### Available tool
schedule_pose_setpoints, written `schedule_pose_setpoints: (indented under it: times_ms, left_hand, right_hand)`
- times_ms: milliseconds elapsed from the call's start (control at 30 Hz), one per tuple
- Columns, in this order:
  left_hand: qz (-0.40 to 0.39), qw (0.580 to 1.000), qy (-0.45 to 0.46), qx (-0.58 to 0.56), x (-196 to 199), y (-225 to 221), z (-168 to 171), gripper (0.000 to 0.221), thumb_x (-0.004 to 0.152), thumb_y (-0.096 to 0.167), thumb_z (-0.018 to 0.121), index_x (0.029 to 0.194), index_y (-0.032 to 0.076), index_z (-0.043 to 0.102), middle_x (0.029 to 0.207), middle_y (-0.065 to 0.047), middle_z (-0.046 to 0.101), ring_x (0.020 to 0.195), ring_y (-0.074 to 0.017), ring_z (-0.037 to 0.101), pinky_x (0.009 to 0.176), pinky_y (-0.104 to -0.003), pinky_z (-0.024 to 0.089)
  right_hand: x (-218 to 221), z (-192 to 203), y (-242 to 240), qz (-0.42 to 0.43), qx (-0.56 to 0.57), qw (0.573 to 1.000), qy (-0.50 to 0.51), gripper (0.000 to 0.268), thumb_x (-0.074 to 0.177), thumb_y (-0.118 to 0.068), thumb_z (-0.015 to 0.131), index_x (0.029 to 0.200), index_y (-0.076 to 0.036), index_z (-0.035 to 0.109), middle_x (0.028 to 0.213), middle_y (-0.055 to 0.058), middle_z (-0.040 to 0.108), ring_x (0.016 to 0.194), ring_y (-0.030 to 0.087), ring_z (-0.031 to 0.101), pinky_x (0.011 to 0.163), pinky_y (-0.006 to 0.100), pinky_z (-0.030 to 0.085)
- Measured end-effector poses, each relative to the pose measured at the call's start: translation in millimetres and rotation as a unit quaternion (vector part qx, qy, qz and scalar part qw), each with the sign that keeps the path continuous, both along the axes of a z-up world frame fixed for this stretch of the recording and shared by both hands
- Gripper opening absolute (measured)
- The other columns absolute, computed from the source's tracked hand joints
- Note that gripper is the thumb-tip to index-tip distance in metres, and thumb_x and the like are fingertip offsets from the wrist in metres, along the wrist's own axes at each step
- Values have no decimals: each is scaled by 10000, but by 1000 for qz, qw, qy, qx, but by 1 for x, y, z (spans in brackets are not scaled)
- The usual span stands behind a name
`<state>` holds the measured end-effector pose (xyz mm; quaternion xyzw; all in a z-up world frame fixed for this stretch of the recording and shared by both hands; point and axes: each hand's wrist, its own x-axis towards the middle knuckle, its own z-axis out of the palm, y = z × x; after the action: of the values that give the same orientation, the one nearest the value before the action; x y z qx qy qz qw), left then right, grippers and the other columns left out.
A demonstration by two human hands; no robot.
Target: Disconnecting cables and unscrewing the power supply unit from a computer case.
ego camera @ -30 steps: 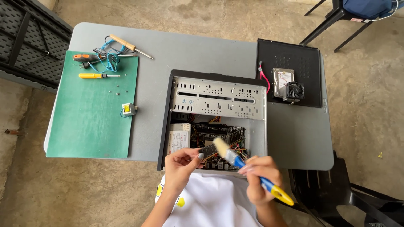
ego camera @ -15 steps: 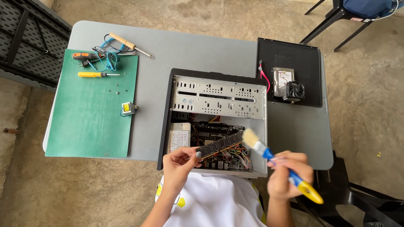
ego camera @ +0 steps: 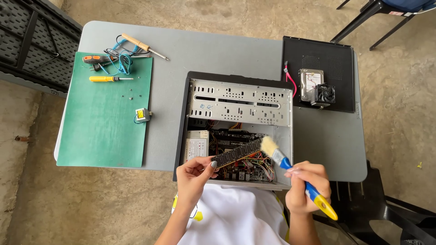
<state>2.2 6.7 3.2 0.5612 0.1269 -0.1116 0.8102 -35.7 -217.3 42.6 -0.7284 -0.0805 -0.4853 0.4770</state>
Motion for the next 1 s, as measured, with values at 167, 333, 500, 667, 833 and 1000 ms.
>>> schedule_pose_setpoints:
  times_ms: [167, 333, 500, 667, 833, 1000]
  left_hand:
    - [-19, 999, 21, -20, 1, -3, -5, 128, 775, 47, 748, 858, -47, 727, 763, -120, 671, 636, -170, 613, 588, -295, 620]
    - [-36, 999, 16, -36, -3, -7, -13, 105, 811, 1, 692, 890, -61, 724, 776, -148, 703, 609, -194, 622, 606, -293, 578]
    - [-2, 1000, -20, -8, -5, -3, -9, 131, 789, 65, 741, 867, -37, 714, 754, -95, 666, 651, -161, 635, 604, -284, 630]
    - [7, 1000, -19, -5, -2, 4, -5, 95, 777, 66, 746, 789, -14, 696, 841, -150, 702, 676, -172, 642, 611, -292, 629]
    - [-21, 1000, -10, -10, -4, -1, 3, 114, 778, 55, 747, 834, -41, 720, 787, -126, 686, 647, -163, 620, 596, -295, 632]
    - [-48, 998, -32, -6, -5, -5, -8, 186, 792, 109, 742, 890, -47, 714, 712, -92, 652, 653, -144, 617, 608, -300, 639]
  right_hand:
    - [-1, -1, 19, 81, -19, 996, 25, 62, 882, 18, 529, 898, -40, 513, 743, 178, 566, 594, 214, 578, 577, 325, 516]
    - [-6, 7, 49, 265, 91, 960, -3, 48, 903, -10, 506, 899, -57, 514, 746, 164, 552, 548, 192, 576, 503, 303, 481]
    - [-10, -2, 22, 129, 107, 985, -48, 65, 842, -65, 551, 865, -62, 490, 721, 179, 522, 470, 206, 553, 511, 324, 524]
    - [-5, -1, -7, -7, 16, 999, -31, 110, 851, 65, 477, 873, -42, 480, 734, 171, 495, 464, 202, 487, 467, 281, 446]
    - [-4, 6, 15, 13, -63, 997, 35, 82, 862, 37, 558, 869, -39, 529, 745, 143, 592, 616, 223, 584, 596, 328, 519]
    - [-4, 19, 48, 232, 5, 973, 1, 70, 880, 34, 510, 895, -31, 532, 743, 184, 563, 568, 185, 566, 479, 283, 477]
